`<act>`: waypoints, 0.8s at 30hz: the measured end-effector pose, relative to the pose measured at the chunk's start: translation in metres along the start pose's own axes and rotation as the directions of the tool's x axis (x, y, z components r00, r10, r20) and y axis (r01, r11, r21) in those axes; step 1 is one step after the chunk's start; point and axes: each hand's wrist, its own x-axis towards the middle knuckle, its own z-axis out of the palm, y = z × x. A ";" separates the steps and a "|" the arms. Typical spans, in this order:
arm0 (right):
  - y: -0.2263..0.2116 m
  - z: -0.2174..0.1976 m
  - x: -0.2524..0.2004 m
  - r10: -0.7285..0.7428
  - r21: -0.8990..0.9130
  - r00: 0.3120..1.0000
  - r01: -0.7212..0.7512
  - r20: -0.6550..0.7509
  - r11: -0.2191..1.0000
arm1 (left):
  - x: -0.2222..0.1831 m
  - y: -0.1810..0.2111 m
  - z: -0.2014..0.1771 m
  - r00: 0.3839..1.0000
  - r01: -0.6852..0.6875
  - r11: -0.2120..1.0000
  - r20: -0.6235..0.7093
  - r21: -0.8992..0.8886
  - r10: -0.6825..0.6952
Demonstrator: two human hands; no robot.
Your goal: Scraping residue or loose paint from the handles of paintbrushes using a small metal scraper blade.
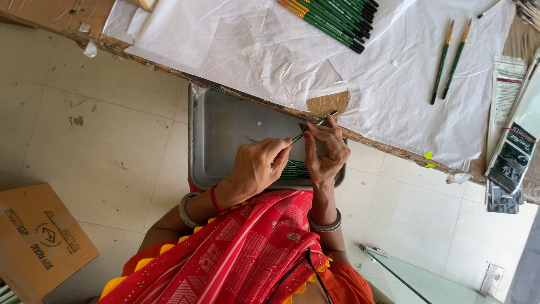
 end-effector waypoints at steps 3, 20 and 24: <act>0.000 0.001 0.000 0.000 -0.021 1.000 0.000 -0.003 1.000 | -0.001 0.001 0.000 1.000 0.003 1.000 -0.004 -0.003 -0.003; 0.025 0.002 -0.019 0.310 0.487 0.928 -0.178 -0.206 0.855 | -0.002 -0.008 0.000 0.999 -0.009 1.000 -0.032 0.023 0.010; 0.031 -0.005 -0.023 0.329 0.534 0.914 -0.159 -0.239 0.830 | 0.000 -0.011 -0.002 0.999 -0.006 1.000 -0.052 0.021 0.007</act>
